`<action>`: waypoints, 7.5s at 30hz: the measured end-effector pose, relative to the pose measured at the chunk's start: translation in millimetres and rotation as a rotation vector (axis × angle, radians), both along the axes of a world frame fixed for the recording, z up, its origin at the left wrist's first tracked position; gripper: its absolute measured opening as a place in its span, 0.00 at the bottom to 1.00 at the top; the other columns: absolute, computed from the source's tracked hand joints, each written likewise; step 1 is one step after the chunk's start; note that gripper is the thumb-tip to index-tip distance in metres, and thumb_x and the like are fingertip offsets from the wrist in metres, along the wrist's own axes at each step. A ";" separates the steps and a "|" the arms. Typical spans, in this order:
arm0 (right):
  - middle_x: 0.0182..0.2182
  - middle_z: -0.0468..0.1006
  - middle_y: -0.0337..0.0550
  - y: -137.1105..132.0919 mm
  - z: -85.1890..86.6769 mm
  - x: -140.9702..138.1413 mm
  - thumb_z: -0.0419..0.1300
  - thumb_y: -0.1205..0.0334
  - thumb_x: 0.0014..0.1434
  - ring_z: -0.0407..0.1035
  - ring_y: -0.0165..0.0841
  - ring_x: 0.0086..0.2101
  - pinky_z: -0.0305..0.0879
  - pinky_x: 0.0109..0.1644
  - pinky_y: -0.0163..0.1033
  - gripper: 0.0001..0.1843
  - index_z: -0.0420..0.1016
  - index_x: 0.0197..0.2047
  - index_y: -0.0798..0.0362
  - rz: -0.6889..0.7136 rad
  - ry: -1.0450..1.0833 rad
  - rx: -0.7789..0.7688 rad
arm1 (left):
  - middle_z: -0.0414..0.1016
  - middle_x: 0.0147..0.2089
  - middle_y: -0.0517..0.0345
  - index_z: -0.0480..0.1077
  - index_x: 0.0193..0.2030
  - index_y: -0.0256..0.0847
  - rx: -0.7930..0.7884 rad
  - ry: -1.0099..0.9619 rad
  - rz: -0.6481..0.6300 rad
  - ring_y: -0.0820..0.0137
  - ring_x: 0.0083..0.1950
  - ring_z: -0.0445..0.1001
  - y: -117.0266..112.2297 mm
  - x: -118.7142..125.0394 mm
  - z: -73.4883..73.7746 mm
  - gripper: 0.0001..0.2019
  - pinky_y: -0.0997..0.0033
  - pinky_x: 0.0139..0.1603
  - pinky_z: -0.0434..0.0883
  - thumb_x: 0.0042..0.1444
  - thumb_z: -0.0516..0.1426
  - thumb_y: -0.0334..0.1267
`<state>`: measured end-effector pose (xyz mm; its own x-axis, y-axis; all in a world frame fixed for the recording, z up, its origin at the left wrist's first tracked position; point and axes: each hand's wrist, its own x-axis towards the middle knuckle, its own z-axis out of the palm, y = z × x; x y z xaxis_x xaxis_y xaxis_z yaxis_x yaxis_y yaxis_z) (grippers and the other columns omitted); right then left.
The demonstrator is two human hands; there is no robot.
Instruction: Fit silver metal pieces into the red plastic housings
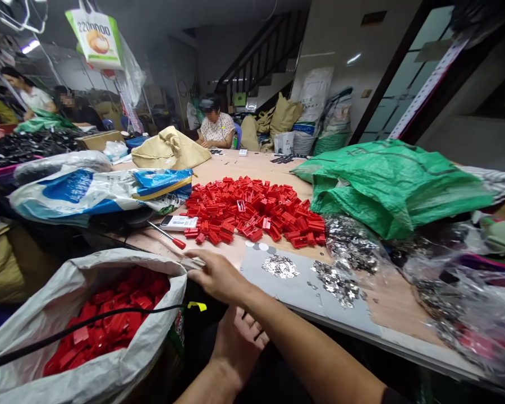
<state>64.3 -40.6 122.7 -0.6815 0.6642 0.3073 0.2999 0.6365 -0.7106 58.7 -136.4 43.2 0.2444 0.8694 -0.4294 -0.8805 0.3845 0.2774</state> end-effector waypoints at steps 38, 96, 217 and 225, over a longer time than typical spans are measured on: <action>0.36 0.79 0.38 -51.4 -37.8 171.8 0.54 0.66 0.60 0.71 0.32 0.35 0.64 0.39 0.33 0.11 0.75 0.44 0.51 -0.320 0.038 -0.339 | 0.75 0.42 0.55 0.69 0.43 0.40 0.290 0.462 -0.152 0.69 0.43 0.75 23.4 14.9 -4.2 0.13 0.64 0.46 0.73 0.52 0.64 0.39; 0.26 0.69 0.37 -56.9 -52.8 196.1 0.65 0.47 0.52 0.60 0.28 0.25 0.57 0.29 0.34 0.18 0.73 0.36 0.54 -0.474 0.362 -0.634 | 0.79 0.43 0.53 0.73 0.47 0.42 0.627 1.062 0.001 0.64 0.42 0.77 9.5 23.1 15.4 0.15 0.68 0.47 0.72 0.51 0.62 0.38; 0.33 0.71 0.39 -58.8 -60.2 216.8 0.62 0.44 0.55 0.56 0.23 0.21 0.48 0.24 0.31 0.23 0.66 0.43 0.53 -0.487 0.436 -0.859 | 0.78 0.49 0.52 0.69 0.48 0.41 0.520 0.899 -0.004 0.65 0.48 0.77 22.8 24.5 -20.7 0.16 0.66 0.51 0.73 0.52 0.62 0.40; 0.34 0.75 0.41 -24.5 -62.6 236.1 0.54 0.61 0.60 0.69 0.36 0.35 0.60 0.39 0.39 0.06 0.71 0.38 0.52 -0.729 -0.177 -0.179 | 0.75 0.49 0.55 0.67 0.50 0.42 0.524 0.865 0.008 0.69 0.49 0.74 35.9 23.5 -14.5 0.16 0.69 0.54 0.70 0.55 0.60 0.38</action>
<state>300.4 -65.2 60.2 -0.0814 0.9935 0.0799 0.7179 0.1141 -0.6867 82.2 -100.5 28.8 0.0229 0.9995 -0.0200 -0.2990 0.0259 0.9539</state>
